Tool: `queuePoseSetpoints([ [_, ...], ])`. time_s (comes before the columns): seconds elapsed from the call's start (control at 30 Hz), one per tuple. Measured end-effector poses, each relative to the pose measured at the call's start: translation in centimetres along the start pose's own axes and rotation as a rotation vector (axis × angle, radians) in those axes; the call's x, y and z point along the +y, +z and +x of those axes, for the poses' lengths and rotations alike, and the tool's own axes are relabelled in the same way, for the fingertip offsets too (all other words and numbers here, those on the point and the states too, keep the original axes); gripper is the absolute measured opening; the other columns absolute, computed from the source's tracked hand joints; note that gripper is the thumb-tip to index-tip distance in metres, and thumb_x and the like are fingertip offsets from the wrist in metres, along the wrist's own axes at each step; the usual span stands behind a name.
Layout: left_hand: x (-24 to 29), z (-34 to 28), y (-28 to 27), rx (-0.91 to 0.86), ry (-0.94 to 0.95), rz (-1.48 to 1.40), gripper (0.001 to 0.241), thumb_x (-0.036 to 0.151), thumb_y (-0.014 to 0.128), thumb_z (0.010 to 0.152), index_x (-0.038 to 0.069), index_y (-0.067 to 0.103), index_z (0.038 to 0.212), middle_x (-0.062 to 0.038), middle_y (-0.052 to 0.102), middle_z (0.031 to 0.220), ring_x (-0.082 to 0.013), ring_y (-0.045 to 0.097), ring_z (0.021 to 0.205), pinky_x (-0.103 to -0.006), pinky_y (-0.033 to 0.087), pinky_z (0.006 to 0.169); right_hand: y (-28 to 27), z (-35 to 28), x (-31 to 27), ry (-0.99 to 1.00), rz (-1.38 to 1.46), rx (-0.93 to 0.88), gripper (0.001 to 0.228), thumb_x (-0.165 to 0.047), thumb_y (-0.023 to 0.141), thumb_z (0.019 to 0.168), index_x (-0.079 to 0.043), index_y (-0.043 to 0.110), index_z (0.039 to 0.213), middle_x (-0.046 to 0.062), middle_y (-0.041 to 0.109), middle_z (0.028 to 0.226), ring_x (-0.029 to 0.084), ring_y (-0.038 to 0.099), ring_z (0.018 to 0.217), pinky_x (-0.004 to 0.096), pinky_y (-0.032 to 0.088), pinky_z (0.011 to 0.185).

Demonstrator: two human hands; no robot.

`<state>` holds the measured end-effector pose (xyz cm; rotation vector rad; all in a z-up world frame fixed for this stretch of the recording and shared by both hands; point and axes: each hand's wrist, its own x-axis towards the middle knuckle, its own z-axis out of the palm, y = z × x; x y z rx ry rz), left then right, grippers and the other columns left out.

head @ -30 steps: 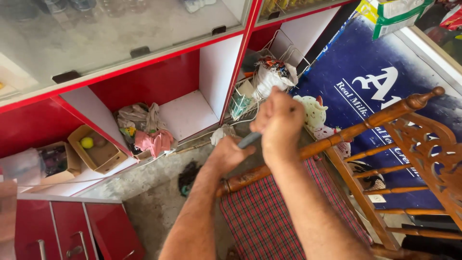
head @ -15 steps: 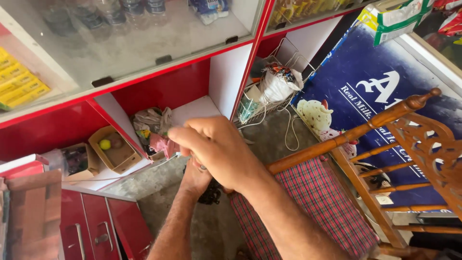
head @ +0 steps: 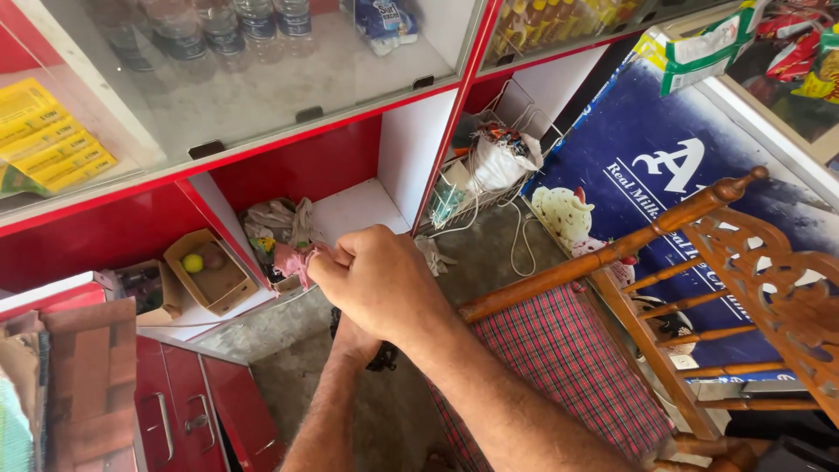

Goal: Mopping the floor in a grocery store.

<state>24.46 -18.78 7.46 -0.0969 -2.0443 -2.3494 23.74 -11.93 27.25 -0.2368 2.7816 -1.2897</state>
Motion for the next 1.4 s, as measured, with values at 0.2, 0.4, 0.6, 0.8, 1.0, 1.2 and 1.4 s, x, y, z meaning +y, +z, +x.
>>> queuePoseSetpoints([
  [0.2, -0.6, -0.8, -0.5, -0.001, 0.028, -0.049, 0.052, 0.016, 0.072, 0.088, 0.002, 0.051, 0.134, -0.010, 0.058, 0.131, -0.0188, 0.056, 0.120, -0.0364, 0.051, 0.100, 0.4, 0.0, -0.5, -0.035, -0.013, -0.076, 0.035, -0.035, 0.070, 0.080, -0.006, 0.068, 0.061, 0.011, 0.067, 0.055, 0.024, 0.070, 0.050, 0.038, 0.055, 0.051],
  [0.4, -1.5, -0.6, -1.8, -0.015, 0.056, -0.084, 0.050, 0.014, 0.072, 0.089, 0.002, 0.051, 0.133, -0.009, 0.057, 0.129, -0.0190, 0.056, 0.119, -0.0366, 0.052, 0.100, 1.8, -1.4, -2.2, -0.069, 0.014, -0.074, 0.029, -0.030, 0.071, 0.080, -0.005, 0.068, 0.066, 0.011, 0.071, 0.061, 0.021, 0.072, 0.055, 0.037, 0.057, 0.056],
  [0.6, -2.6, -1.2, -2.8, 0.010, 0.128, 0.006, 0.055, 0.012, 0.072, 0.088, 0.004, 0.046, 0.136, -0.008, 0.054, 0.133, -0.0186, 0.053, 0.124, -0.0356, 0.048, 0.105, 2.7, -1.9, -2.5, -0.071, 0.036, -0.053, 0.031, -0.032, 0.069, 0.085, -0.005, 0.068, 0.069, 0.010, 0.072, 0.065, 0.023, 0.075, 0.060, 0.036, 0.059, 0.060],
  [0.8, 0.4, -1.1, -2.8, -0.015, 0.027, 0.104, 0.061, 0.015, 0.071, 0.085, 0.003, 0.046, 0.140, -0.008, 0.054, 0.138, -0.0187, 0.051, 0.127, -0.0358, 0.045, 0.106, 2.9, -1.5, -2.2, -0.116, -0.046, 0.000, 0.026, -0.027, 0.072, 0.083, -0.004, 0.069, 0.072, 0.013, 0.070, 0.065, 0.025, 0.074, 0.060, 0.037, 0.058, 0.059],
  [1.0, -0.8, -0.8, -3.0, -0.020, 0.070, 0.117, 0.061, 0.015, 0.071, 0.085, 0.002, 0.047, 0.140, -0.010, 0.055, 0.138, -0.0198, 0.052, 0.128, -0.0366, 0.045, 0.107, 3.1, -1.4, -2.1, -0.102, -0.037, 0.013, 0.026, -0.026, 0.072, 0.083, -0.003, 0.068, 0.072, 0.012, 0.071, 0.064, 0.025, 0.074, 0.060, 0.037, 0.058, 0.058],
  [1.2, 0.0, -1.0, -2.9, -0.033, -0.023, 0.165, 0.072, 0.019, 0.076, 0.081, 0.005, 0.043, 0.143, -0.009, 0.050, 0.140, -0.0200, 0.049, 0.128, -0.0374, 0.045, 0.107, 3.0, -1.6, -2.2, -0.089, -0.050, -0.014, 0.026, -0.026, 0.071, 0.085, -0.004, 0.068, 0.073, 0.010, 0.072, 0.066, 0.023, 0.074, 0.059, 0.036, 0.059, 0.058],
  [1.4, -0.6, -1.0, -2.5, -0.029, 0.064, 0.104, 0.075, 0.018, 0.077, 0.081, 0.004, 0.040, 0.145, -0.010, 0.046, 0.143, -0.0210, 0.046, 0.130, -0.0384, 0.043, 0.107, 2.6, -1.8, -2.1, -0.043, -0.059, 0.002, 0.027, -0.027, 0.072, 0.085, -0.003, 0.068, 0.072, 0.010, 0.072, 0.066, 0.023, 0.075, 0.060, 0.036, 0.060, 0.059],
])
